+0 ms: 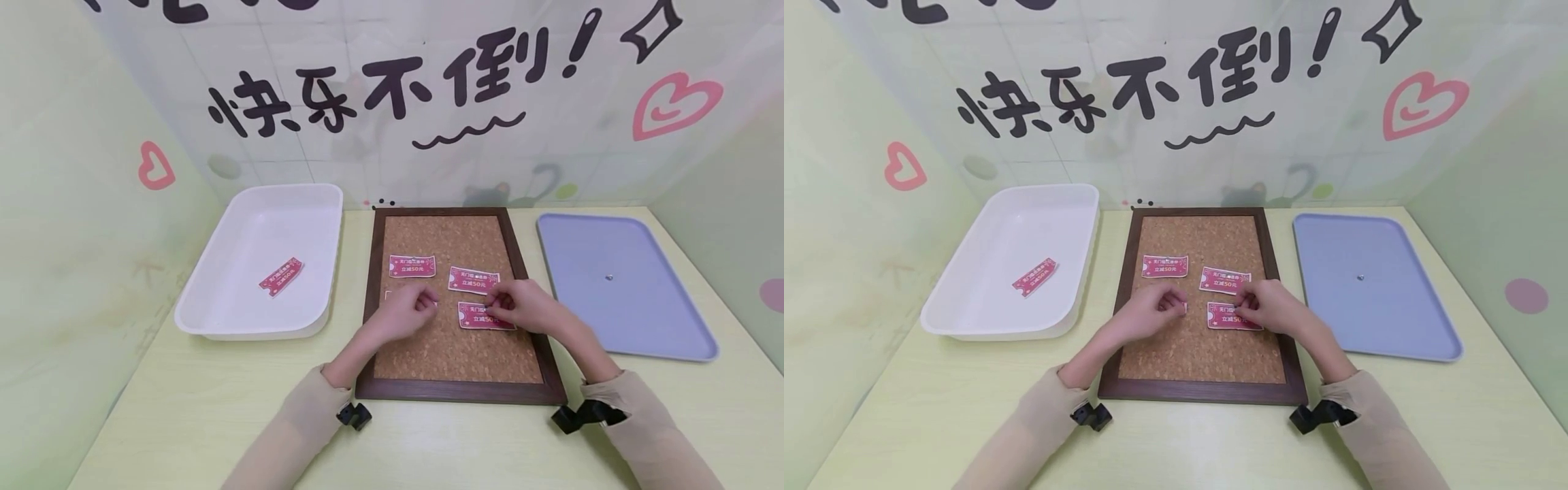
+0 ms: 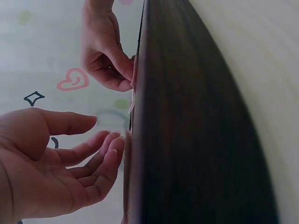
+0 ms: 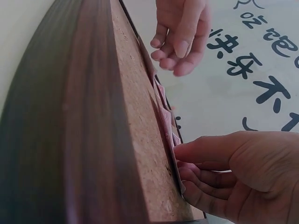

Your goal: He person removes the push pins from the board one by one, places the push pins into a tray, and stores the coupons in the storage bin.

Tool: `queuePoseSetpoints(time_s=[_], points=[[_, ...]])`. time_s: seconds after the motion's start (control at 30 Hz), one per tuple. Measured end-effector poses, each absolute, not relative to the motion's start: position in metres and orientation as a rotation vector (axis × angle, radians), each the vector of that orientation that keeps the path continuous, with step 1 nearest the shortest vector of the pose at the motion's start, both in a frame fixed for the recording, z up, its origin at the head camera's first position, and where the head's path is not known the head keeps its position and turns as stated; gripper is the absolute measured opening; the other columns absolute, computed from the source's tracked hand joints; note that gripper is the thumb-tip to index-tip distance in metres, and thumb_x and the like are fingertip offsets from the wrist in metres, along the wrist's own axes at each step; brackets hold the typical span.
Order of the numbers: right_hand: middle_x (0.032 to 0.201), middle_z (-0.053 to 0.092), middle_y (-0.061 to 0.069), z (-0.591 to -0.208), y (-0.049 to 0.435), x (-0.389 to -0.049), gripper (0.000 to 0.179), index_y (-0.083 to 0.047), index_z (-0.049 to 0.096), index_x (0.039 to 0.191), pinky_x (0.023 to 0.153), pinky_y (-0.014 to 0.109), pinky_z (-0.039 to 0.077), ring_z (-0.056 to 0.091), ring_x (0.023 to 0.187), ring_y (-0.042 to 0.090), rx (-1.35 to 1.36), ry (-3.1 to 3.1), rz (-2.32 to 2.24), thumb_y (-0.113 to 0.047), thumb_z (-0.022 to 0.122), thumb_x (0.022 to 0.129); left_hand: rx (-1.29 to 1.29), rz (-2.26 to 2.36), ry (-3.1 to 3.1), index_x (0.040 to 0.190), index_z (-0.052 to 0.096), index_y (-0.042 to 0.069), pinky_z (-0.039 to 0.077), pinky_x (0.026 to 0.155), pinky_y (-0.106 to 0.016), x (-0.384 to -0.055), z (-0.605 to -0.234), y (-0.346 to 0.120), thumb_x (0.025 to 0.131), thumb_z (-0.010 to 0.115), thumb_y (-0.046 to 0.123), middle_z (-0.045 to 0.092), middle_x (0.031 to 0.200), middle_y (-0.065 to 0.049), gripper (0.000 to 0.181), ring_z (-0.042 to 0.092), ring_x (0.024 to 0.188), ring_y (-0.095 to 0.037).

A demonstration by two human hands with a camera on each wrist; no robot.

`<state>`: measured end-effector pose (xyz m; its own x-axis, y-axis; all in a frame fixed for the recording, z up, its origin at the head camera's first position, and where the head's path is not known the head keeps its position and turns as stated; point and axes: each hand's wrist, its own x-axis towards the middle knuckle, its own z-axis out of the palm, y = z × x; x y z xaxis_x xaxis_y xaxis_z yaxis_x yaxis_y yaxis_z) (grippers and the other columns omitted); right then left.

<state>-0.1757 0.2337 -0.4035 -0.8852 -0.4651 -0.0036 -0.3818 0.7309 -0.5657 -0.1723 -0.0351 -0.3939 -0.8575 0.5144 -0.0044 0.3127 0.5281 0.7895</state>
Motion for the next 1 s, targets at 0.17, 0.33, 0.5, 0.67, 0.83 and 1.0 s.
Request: queuePoseSetpoints(time_s=[0.17, 0.33, 0.5, 0.67, 0.83, 1.0], points=[[0.073, 0.063, -0.005, -0.405, 0.232, -0.176, 0.004, -0.005, 0.071, 0.089, 0.059, 0.026, 0.048, 0.056, 0.066, 0.01, -0.681, 2.808, -0.848, -0.006, 0.074, 0.09, 0.682, 1.224, 2.512, 0.108, 0.067, -0.002, 0.05, 0.077, -0.025, -0.175, -0.399, -0.028, 0.095, 0.063, 0.004, 0.064, 0.094, -0.005, 0.015, 0.059, 0.086, -0.014], [0.073, 0.064, -0.004, -0.403, 0.231, -0.176, 0.005, -0.004, 0.071, 0.089, 0.059, 0.026, 0.048, 0.056, 0.067, 0.01, -0.673, 2.813, -0.842, -0.006, 0.075, 0.09, 0.632, 1.204, 2.482, 0.11, 0.067, -0.001, 0.05, 0.076, -0.025, -0.175, -0.401, -0.019, 0.096, 0.063, 0.007, 0.064, 0.094, -0.005, 0.017, 0.059, 0.086, -0.013], [0.074, 0.064, -0.003, -0.402, 0.23, -0.176, 0.006, -0.004, 0.071, 0.088, 0.059, 0.026, 0.048, 0.056, 0.067, 0.01, -0.66, 2.812, -0.84, -0.007, 0.076, 0.089, 0.593, 1.193, 2.453, 0.117, 0.067, -0.003, 0.048, 0.074, -0.025, -0.176, -0.402, -0.009, 0.097, 0.062, 0.009, 0.064, 0.094, -0.004, 0.023, 0.057, 0.082, -0.012], [0.073, 0.063, -0.003, -0.403, 0.231, -0.176, 0.006, -0.004, 0.07, 0.088, 0.058, 0.025, 0.048, 0.056, 0.067, 0.01, -0.665, 2.808, -0.845, -0.006, 0.076, 0.089, 0.546, 1.193, 2.426, 0.114, 0.069, -0.002, 0.048, 0.073, -0.024, -0.178, -0.402, 0.001, 0.097, 0.064, 0.014, 0.063, 0.09, -0.002, 0.023, 0.058, 0.08, -0.011], [0.073, 0.063, -0.003, -0.403, 0.23, -0.176, 0.006, -0.004, 0.07, 0.087, 0.058, 0.026, 0.048, 0.056, 0.067, 0.01, -0.657, 2.808, -0.85, -0.006, 0.076, 0.088, 0.529, 1.183, 2.428, 0.108, 0.07, 0.001, 0.048, 0.071, -0.024, -0.181, -0.403, 0.005, 0.096, 0.066, 0.015, 0.064, 0.09, -0.002, 0.019, 0.058, 0.08, -0.011], [0.073, 0.064, -0.002, -0.403, 0.228, -0.176, 0.008, -0.004, 0.069, 0.086, 0.059, 0.026, 0.049, 0.057, 0.067, 0.011, -0.617, 2.814, -0.844, -0.006, 0.076, 0.088, 0.548, 1.2, 2.415, 0.104, 0.071, 0.002, 0.047, 0.071, -0.023, -0.183, -0.405, 0.004, 0.096, 0.066, 0.014, 0.064, 0.09, -0.002, 0.015, 0.057, 0.08, -0.011]])
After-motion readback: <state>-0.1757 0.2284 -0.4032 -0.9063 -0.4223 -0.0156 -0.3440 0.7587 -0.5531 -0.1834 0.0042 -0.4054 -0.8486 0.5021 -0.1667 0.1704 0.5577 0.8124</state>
